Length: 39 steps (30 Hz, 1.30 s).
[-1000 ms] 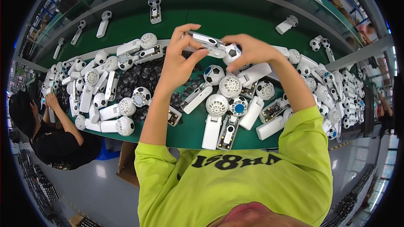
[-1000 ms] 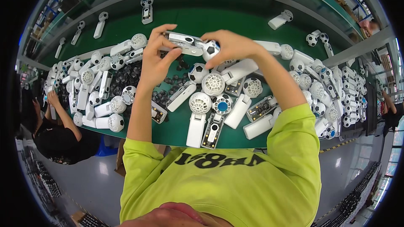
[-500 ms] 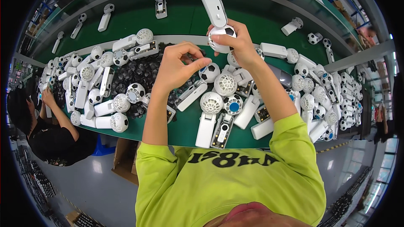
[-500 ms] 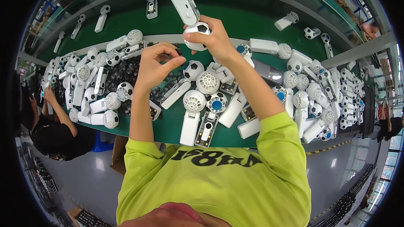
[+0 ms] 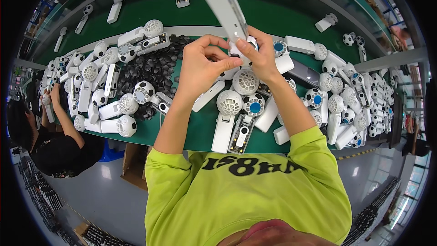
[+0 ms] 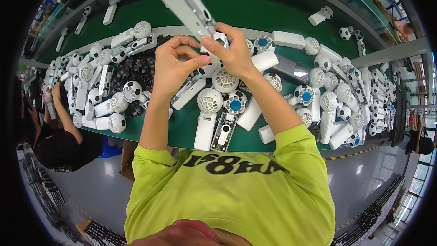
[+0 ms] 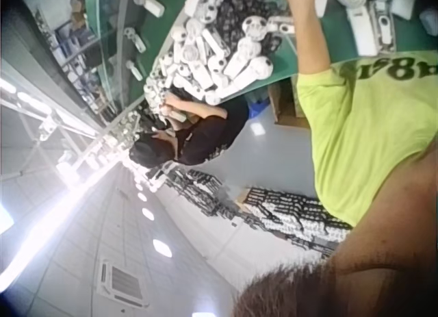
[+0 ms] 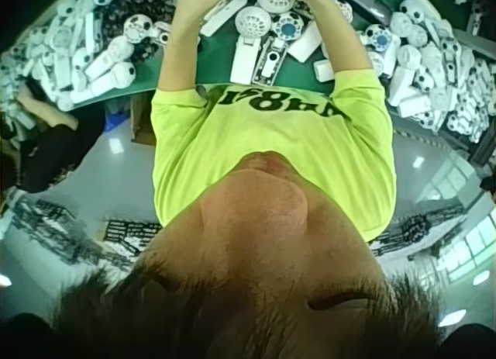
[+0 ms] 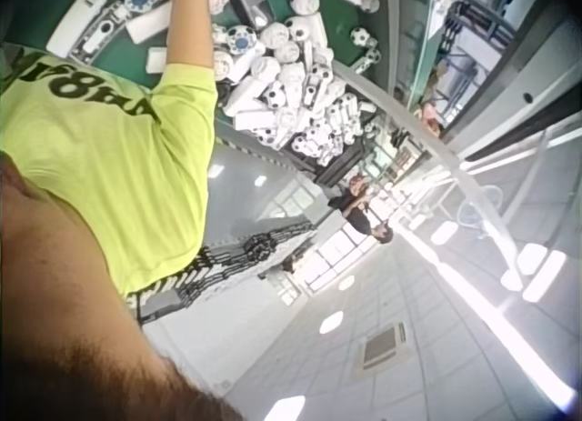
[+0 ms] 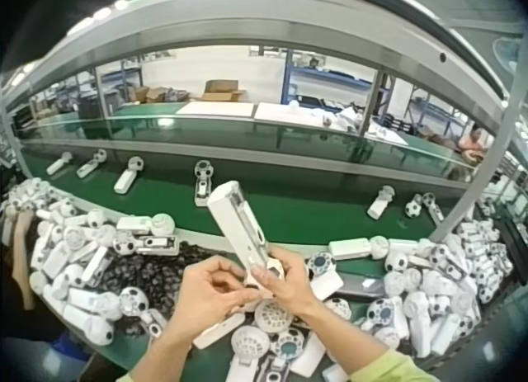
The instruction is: Assembling various white plastic components for a robotic toy, including arm segments and a soccer-ball styled head.
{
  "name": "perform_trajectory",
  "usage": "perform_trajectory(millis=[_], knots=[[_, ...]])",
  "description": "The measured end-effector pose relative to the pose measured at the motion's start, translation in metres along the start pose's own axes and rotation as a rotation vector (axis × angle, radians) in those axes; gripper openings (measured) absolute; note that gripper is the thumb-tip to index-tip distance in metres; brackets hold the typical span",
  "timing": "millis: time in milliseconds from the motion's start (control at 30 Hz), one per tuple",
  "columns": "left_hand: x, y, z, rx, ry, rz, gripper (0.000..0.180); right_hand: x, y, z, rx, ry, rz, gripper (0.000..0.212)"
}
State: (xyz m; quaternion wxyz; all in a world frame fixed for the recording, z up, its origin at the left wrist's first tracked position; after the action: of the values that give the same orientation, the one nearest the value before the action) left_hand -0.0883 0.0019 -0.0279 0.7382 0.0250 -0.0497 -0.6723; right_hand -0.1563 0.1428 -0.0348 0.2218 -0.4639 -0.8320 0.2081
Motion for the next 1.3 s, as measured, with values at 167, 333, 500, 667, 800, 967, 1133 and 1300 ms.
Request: perform_trajectory(millis=[167,333,500,667,800,967,1133,1300], knots=[[-0.003,-0.009,-0.014,0.027,0.098,-0.066,0.033,0.004,0.004,-0.003,-0.047,-0.121,0.075,0.042],[-0.002,-0.007,-0.010,0.036,0.165,-0.108,0.036,0.006,0.002,-0.010,0.018,0.009,0.027,0.042],[-0.003,-0.012,-0.015,0.029,0.153,-0.122,0.036,0.004,0.003,-0.011,0.025,-0.001,0.035,0.039],[-0.002,-0.016,-0.019,0.009,0.118,-0.116,0.033,-0.001,-0.001,-0.015,0.045,0.089,0.000,0.037],[0.028,-0.031,-0.013,-0.114,-0.175,0.135,0.027,0.004,-0.003,-0.009,-0.077,0.074,-0.065,0.036],[0.104,-0.049,-0.042,-0.397,-1.213,0.467,0.023,0.032,-0.010,0.017,-0.360,-0.361,0.193,0.039],[0.094,-0.046,-0.056,-0.499,-1.242,0.256,0.016,0.042,0.002,0.032,-0.462,-0.502,0.272,0.045],[0.098,-0.056,-0.061,-0.378,-1.235,0.156,0.012,0.031,0.001,0.025,-0.443,-0.472,0.380,0.050]])
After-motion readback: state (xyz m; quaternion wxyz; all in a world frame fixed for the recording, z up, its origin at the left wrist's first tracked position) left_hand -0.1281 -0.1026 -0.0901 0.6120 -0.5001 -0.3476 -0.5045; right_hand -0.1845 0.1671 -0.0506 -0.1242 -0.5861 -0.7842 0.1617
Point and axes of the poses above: each hand's wrist, its own y-axis away from the middle knuckle, its own x-axis out of the back of the hand, z = x × y, the point moved 4 cm from there along -y, towards the middle knuckle, and after that the axes turned 11 degrees about x, right-handed, at the moved point
